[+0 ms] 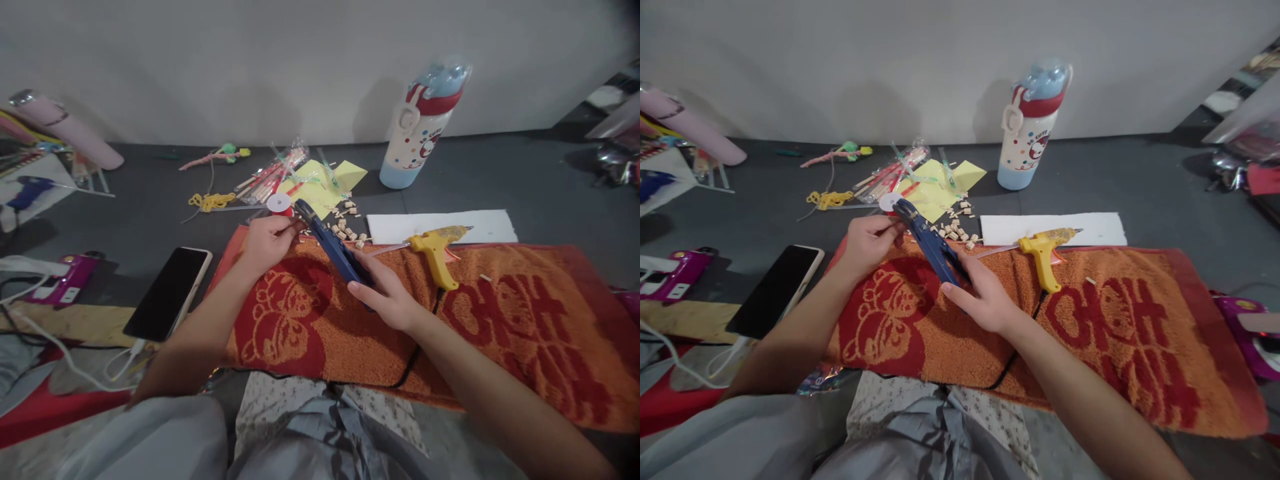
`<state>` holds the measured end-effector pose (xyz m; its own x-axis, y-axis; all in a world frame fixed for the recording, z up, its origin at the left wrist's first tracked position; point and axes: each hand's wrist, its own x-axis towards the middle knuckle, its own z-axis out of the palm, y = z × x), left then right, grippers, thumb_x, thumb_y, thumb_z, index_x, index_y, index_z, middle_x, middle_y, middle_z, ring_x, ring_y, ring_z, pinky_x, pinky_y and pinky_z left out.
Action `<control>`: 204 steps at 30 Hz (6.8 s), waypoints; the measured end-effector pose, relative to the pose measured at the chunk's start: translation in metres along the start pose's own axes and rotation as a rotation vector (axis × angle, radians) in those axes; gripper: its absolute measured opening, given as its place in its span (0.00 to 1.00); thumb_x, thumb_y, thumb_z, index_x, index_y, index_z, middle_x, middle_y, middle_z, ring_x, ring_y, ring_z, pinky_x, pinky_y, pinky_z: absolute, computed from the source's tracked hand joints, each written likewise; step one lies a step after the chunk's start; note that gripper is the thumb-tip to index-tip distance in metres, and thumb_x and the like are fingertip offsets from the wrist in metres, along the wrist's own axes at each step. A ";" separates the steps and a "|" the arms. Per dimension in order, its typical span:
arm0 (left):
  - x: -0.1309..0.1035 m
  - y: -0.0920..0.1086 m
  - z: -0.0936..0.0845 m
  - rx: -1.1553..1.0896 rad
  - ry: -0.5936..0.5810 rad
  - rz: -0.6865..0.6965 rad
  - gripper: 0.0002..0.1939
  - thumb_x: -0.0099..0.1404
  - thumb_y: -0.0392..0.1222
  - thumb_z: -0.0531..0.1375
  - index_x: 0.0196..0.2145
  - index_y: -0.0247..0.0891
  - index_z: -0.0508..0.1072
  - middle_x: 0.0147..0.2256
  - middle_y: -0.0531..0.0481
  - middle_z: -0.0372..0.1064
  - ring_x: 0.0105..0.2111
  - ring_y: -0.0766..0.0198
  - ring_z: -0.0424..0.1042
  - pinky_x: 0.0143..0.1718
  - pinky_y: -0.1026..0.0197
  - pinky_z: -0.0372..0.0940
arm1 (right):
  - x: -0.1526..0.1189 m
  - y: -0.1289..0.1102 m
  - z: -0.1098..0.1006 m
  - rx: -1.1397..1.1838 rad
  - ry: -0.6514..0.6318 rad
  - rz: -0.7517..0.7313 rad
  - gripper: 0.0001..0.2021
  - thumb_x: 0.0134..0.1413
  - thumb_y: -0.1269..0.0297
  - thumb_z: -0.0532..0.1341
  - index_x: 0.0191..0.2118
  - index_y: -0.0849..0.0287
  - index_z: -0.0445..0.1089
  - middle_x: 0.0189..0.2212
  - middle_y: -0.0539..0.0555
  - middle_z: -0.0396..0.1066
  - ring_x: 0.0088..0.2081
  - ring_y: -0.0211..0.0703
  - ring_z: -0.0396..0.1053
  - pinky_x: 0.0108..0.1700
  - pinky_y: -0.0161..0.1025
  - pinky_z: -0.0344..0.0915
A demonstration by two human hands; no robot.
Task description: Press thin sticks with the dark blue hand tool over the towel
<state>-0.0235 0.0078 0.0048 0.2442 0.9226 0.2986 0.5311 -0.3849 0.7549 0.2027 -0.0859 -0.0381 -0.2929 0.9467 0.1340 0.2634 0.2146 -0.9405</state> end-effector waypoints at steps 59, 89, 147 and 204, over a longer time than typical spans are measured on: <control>0.001 -0.001 -0.010 -0.395 -0.138 -0.055 0.19 0.54 0.53 0.66 0.18 0.34 0.73 0.14 0.51 0.67 0.14 0.70 0.65 0.17 0.67 0.61 | 0.001 0.004 -0.014 -0.063 -0.065 -0.117 0.33 0.57 0.46 0.59 0.64 0.57 0.58 0.61 0.63 0.64 0.60 0.60 0.64 0.61 0.55 0.61; -0.001 -0.001 0.001 -0.236 0.001 -0.064 0.11 0.56 0.46 0.63 0.26 0.33 0.76 0.19 0.51 0.71 0.18 0.68 0.69 0.23 0.66 0.65 | 0.002 0.002 -0.012 -0.028 -0.050 -0.020 0.32 0.59 0.44 0.56 0.64 0.56 0.60 0.60 0.60 0.66 0.60 0.59 0.64 0.62 0.55 0.59; -0.003 0.005 0.001 -0.183 -0.090 -0.093 0.13 0.61 0.43 0.60 0.23 0.33 0.73 0.20 0.50 0.72 0.20 0.69 0.70 0.24 0.68 0.65 | 0.003 0.005 -0.012 0.014 -0.054 -0.016 0.33 0.58 0.45 0.58 0.64 0.56 0.59 0.63 0.60 0.62 0.62 0.58 0.61 0.64 0.55 0.56; -0.002 -0.003 0.001 -0.116 -0.135 -0.131 0.14 0.63 0.43 0.57 0.22 0.34 0.70 0.18 0.52 0.67 0.17 0.70 0.67 0.21 0.69 0.61 | 0.004 0.003 -0.010 -0.011 -0.045 0.037 0.31 0.57 0.43 0.57 0.61 0.56 0.64 0.58 0.61 0.69 0.57 0.58 0.66 0.60 0.55 0.60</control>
<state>-0.0249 0.0071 0.0021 0.2895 0.9498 0.1187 0.4705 -0.2492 0.8465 0.2121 -0.0787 -0.0375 -0.3233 0.9425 0.0848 0.2845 0.1823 -0.9412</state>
